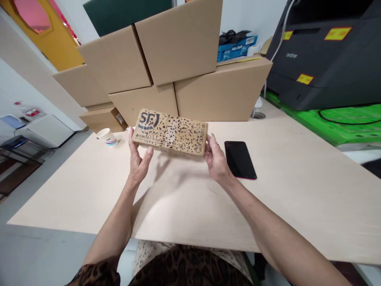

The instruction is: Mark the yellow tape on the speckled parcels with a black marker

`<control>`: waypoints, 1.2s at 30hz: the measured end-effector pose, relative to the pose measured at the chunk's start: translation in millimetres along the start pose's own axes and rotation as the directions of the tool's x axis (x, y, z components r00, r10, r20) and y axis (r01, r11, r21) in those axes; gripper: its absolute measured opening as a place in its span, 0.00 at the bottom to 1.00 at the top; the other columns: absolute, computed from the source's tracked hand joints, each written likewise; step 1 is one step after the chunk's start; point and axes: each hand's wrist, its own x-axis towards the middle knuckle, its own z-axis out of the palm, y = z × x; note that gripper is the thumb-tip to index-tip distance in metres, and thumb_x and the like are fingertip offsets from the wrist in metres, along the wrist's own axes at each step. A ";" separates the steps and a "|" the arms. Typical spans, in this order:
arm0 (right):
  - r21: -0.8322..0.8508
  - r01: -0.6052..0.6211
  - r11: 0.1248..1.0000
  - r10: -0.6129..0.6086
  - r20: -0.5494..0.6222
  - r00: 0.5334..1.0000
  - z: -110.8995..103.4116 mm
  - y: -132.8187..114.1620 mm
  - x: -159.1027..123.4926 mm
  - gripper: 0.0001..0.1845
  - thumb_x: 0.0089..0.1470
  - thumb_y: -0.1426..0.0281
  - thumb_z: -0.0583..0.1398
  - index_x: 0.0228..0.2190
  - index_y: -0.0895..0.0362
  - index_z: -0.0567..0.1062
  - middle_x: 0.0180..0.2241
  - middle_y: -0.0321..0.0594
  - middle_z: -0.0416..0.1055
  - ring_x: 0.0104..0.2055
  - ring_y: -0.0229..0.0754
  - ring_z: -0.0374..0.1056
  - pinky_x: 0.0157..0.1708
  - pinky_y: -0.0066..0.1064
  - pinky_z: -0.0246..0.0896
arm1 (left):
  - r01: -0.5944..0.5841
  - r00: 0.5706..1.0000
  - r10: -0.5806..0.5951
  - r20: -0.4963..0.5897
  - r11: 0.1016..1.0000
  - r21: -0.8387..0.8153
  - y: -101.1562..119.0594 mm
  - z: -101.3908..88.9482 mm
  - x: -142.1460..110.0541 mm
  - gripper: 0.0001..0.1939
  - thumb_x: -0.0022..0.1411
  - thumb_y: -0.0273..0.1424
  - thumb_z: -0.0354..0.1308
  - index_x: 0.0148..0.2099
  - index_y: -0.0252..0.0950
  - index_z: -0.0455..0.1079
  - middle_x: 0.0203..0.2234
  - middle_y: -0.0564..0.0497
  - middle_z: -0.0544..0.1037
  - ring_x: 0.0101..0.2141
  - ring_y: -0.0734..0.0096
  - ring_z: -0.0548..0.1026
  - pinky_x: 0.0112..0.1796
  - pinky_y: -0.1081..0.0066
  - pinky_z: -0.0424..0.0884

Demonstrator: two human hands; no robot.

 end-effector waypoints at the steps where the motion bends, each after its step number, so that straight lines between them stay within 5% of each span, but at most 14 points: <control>1: -0.016 0.011 1.000 -0.010 0.017 1.000 0.6 -0.5 -0.9 0.28 0.55 0.39 0.58 0.45 0.45 0.79 0.45 0.38 0.81 0.58 0.53 0.71 0.51 0.49 0.73 | 0.032 0.999 -0.032 -0.031 0.999 0.013 -0.3 -0.5 0.8 0.43 0.65 0.49 0.60 0.75 0.49 0.47 0.72 0.44 0.55 0.70 0.49 0.55 0.68 0.49 0.51; 6: -0.062 0.017 0.998 -0.016 0.028 0.999 -2.4 1.7 -1.2 0.27 0.56 0.40 0.58 0.42 0.46 0.79 0.42 0.39 0.81 0.55 0.52 0.73 0.51 0.49 0.72 | 0.201 0.965 -0.216 -0.150 0.974 -0.107 -1.3 -3.2 5.8 0.37 0.64 0.52 0.60 0.70 0.44 0.61 0.63 0.43 0.72 0.60 0.54 0.71 0.61 0.54 0.65; 10: -0.010 -0.035 0.999 0.034 -0.050 0.998 -9.7 5.1 5.5 0.28 0.54 0.39 0.59 0.42 0.47 0.77 0.40 0.40 0.80 0.52 0.52 0.74 0.50 0.50 0.72 | 0.210 0.953 -0.270 -0.134 0.914 -0.348 -5.2 -4.3 8.7 0.29 0.65 0.50 0.60 0.64 0.44 0.70 0.56 0.45 0.79 0.59 0.56 0.74 0.61 0.54 0.67; 13: 0.021 -0.059 0.998 0.060 -0.079 0.995 -14.4 6.6 9.8 0.26 0.52 0.41 0.61 0.41 0.47 0.76 0.39 0.41 0.80 0.51 0.52 0.75 0.49 0.49 0.74 | 0.197 0.969 -0.237 -0.071 0.912 -0.361 -10.3 -3.5 8.6 0.22 0.66 0.48 0.60 0.56 0.43 0.77 0.57 0.45 0.79 0.61 0.55 0.72 0.64 0.51 0.63; 20: 0.008 -0.062 0.998 0.063 -0.058 0.996 -10.4 1.4 6.0 0.26 0.52 0.43 0.62 0.44 0.48 0.76 0.45 0.42 0.79 0.54 0.53 0.73 0.51 0.50 0.72 | 0.234 0.970 -0.206 0.131 0.940 -0.250 -11.9 -0.3 5.7 0.37 0.64 0.47 0.63 0.71 0.50 0.58 0.72 0.51 0.58 0.72 0.54 0.53 0.69 0.51 0.52; 26: 0.042 -0.034 0.999 0.038 -0.098 0.995 -10.0 -8.8 4.1 0.26 0.52 0.43 0.62 0.43 0.49 0.76 0.44 0.44 0.81 0.53 0.55 0.74 0.50 0.51 0.71 | 0.318 0.948 -0.315 0.053 0.913 -0.255 -8.2 -3.3 8.0 0.48 0.57 0.47 0.69 0.74 0.47 0.52 0.68 0.42 0.65 0.67 0.48 0.63 0.64 0.48 0.64; 30: 0.001 0.042 0.999 -0.042 -0.104 0.994 -12.7 -9.3 4.1 0.25 0.54 0.44 0.60 0.43 0.49 0.77 0.46 0.45 0.80 0.57 0.55 0.71 0.51 0.50 0.69 | 0.381 0.915 -0.403 -0.033 0.886 -0.264 -16.3 -2.4 7.8 0.46 0.59 0.50 0.66 0.72 0.40 0.57 0.58 0.40 0.77 0.59 0.49 0.75 0.59 0.50 0.70; 36: -0.042 0.099 0.994 -0.105 -0.173 0.979 -14.7 0.2 10.4 0.22 0.52 0.46 0.64 0.40 0.48 0.79 0.50 0.42 0.79 0.63 0.54 0.67 0.56 0.50 0.66 | 0.432 0.897 -0.440 0.033 0.859 -0.276 -24.9 -1.4 7.3 0.34 0.60 0.51 0.64 0.62 0.36 0.72 0.58 0.38 0.77 0.62 0.49 0.72 0.62 0.47 0.65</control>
